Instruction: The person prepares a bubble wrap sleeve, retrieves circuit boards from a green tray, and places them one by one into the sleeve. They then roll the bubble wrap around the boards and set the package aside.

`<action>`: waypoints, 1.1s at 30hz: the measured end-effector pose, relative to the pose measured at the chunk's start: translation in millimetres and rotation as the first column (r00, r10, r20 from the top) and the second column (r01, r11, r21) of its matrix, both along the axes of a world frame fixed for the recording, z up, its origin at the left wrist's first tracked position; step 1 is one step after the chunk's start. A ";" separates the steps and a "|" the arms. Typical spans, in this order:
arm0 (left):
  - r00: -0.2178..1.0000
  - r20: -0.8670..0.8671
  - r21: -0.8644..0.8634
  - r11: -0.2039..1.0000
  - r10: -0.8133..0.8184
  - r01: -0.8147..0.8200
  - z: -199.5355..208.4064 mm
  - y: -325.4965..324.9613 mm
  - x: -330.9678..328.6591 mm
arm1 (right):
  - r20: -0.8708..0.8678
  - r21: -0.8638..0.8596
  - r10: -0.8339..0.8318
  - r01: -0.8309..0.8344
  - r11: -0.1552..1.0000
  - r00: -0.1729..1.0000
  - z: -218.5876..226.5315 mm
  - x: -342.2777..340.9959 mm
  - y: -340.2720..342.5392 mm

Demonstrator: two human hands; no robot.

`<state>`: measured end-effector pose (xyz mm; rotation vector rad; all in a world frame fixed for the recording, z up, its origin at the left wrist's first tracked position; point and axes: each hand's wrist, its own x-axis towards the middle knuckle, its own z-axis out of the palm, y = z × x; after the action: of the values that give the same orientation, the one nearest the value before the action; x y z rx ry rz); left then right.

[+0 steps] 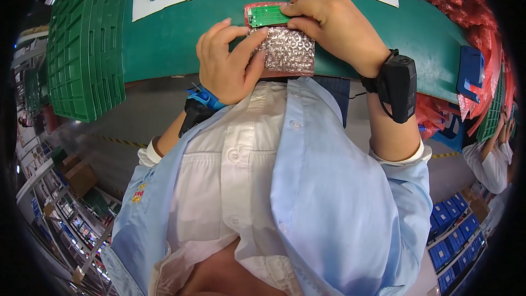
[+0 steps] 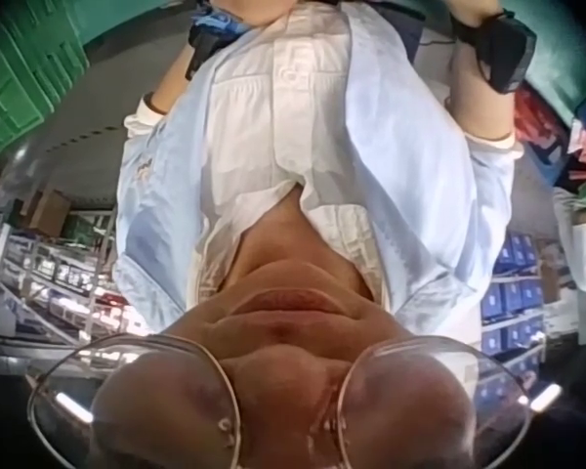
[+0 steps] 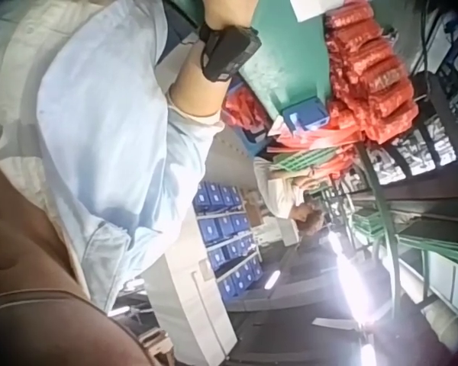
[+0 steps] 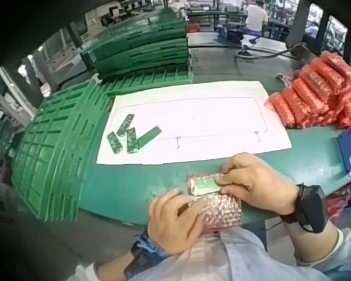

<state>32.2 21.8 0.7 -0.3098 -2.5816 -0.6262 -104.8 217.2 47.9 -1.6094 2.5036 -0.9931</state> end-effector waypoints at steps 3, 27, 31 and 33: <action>0.999 -0.038 -0.172 0.985 0.002 -0.008 5.9 4.3 -0.4 | 0.096 -0.004 -0.023 0.023 1.000 0.995 -3.4 0.7 0.9; 0.999 0.050 -0.168 0.986 0.010 -0.002 6.4 6.9 4.1 | 0.223 0.178 -0.199 0.161 0.971 0.954 4.7 10.8 -19.2; 0.995 0.088 -0.124 0.990 -0.055 0.066 4.7 1.8 8.9 | 0.216 0.170 -0.269 0.236 0.957 0.938 10.1 23.7 -25.6; 0.995 0.082 -0.102 0.993 -0.053 0.061 4.6 1.7 8.3 | 0.128 0.102 -0.265 0.253 0.962 0.956 3.4 23.8 -25.7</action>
<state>40.5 23.5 5.2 -0.4024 -2.6951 -0.5345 -81.0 191.5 51.2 -1.1652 2.6648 -0.9669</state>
